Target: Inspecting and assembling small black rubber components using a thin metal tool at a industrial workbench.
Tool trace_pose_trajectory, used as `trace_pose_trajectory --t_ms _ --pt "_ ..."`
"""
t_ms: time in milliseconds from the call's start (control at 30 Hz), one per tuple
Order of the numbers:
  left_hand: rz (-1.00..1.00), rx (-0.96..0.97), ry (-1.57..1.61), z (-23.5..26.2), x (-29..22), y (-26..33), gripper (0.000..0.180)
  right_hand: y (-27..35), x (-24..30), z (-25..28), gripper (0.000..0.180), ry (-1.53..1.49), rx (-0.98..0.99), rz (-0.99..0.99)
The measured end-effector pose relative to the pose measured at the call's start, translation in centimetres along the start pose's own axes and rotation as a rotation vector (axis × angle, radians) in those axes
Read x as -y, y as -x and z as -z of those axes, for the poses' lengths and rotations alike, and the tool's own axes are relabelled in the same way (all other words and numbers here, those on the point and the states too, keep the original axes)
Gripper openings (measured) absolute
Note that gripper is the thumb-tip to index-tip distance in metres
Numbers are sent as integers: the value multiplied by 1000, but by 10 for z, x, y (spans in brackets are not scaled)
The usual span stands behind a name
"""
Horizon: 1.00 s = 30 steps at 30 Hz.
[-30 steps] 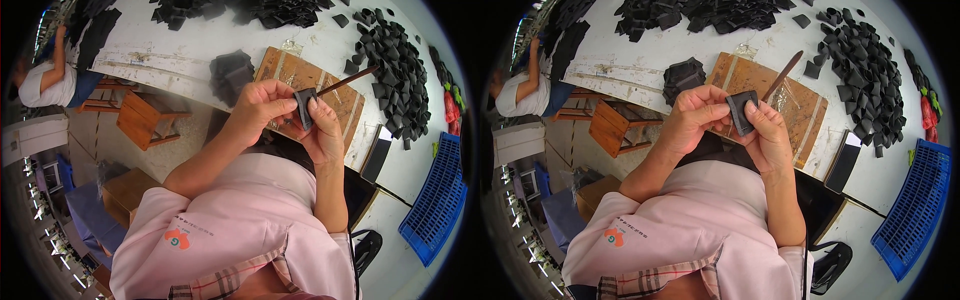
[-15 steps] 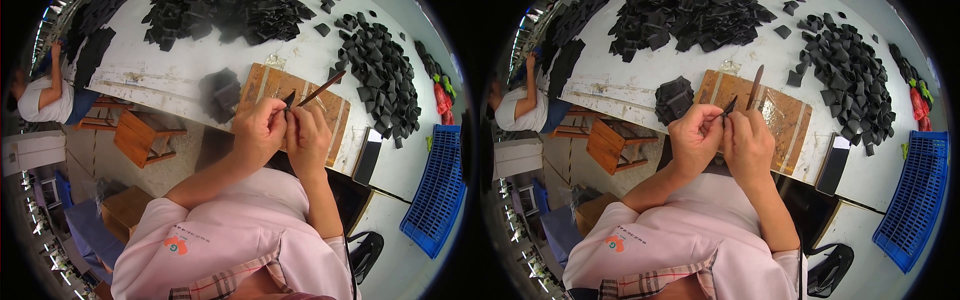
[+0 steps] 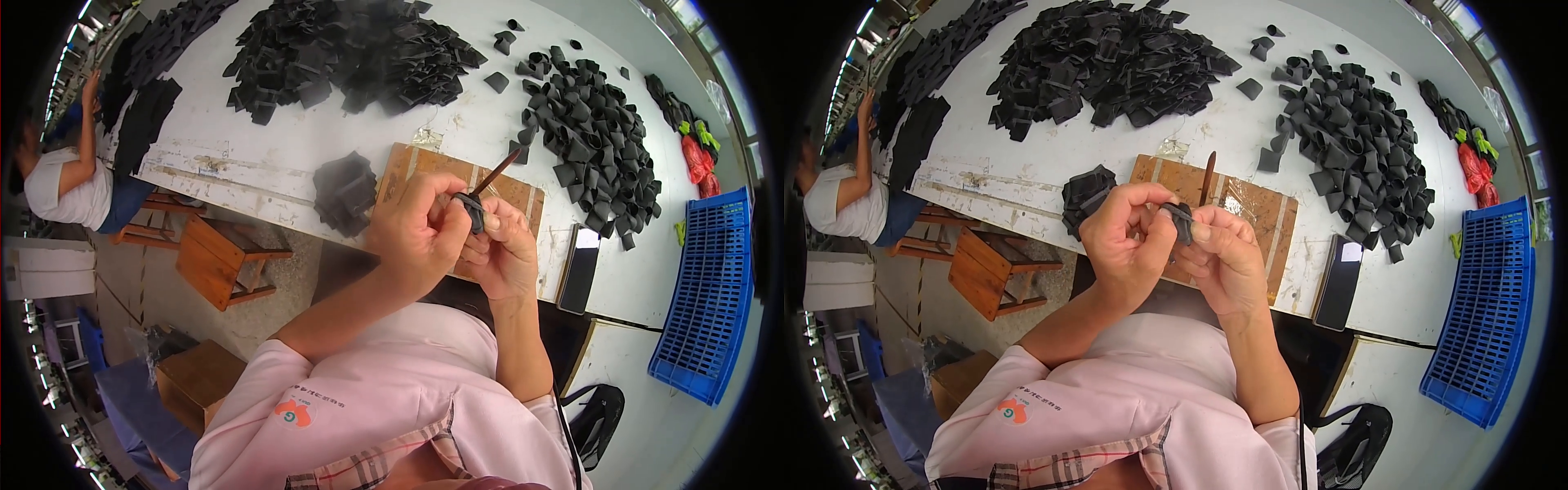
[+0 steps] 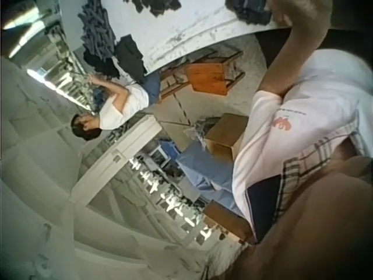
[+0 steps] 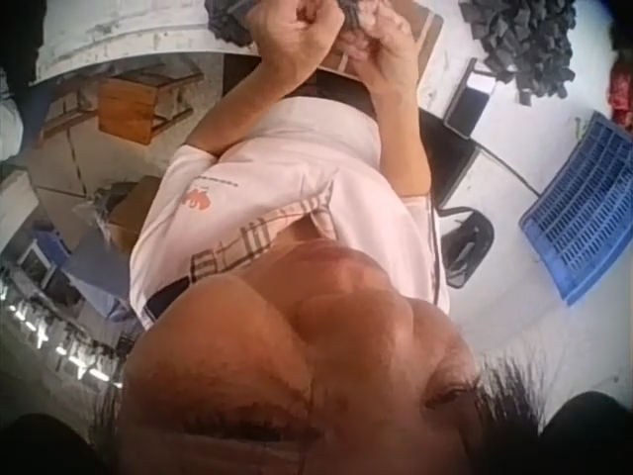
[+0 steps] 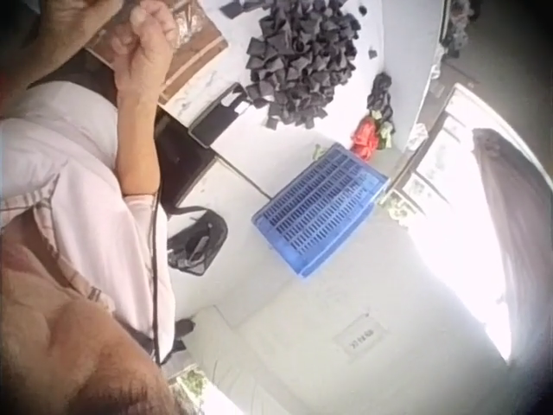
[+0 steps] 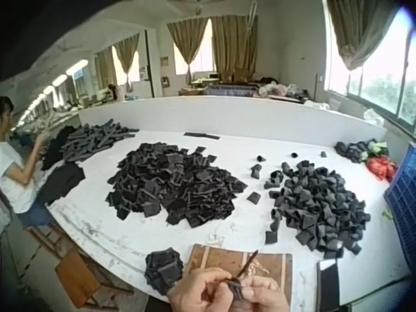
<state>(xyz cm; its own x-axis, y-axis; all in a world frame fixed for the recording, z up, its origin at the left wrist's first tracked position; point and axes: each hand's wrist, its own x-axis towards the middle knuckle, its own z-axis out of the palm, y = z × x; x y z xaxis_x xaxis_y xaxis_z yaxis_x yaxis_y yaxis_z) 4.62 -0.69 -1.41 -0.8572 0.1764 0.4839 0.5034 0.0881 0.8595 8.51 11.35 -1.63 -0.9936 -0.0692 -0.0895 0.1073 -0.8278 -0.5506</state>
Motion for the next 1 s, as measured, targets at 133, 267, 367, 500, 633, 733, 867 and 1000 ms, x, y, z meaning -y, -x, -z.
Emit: trace_pose_trajectory --t_ms 133,267,367,500,633,733,867,1000 --pt "344 39 438 2 -14 -17 17 -2 22 -20 18 311 -96 24" --pt "748 480 1432 21 -23 -63 20 -19 61 -41 23 749 -38 246" --pt "793 416 1311 14 -9 -67 21 -38 60 -25 24 667 -4 169" --pt "878 300 1203 10 1 -60 20 -42 50 0 26 468 82 40" --pt "903 316 1403 11 -1 -57 19 -42 54 -6 25 506 111 63" --pt "817 279 1239 6 -3 -50 19 -44 45 5 25 499 117 94" --pt "667 177 961 2 -7 -50 21 -45 49 4 28 716 73 177" --pt "426 170 650 2 -5 -48 28 -30 56 -14 29 1198 -83 325"
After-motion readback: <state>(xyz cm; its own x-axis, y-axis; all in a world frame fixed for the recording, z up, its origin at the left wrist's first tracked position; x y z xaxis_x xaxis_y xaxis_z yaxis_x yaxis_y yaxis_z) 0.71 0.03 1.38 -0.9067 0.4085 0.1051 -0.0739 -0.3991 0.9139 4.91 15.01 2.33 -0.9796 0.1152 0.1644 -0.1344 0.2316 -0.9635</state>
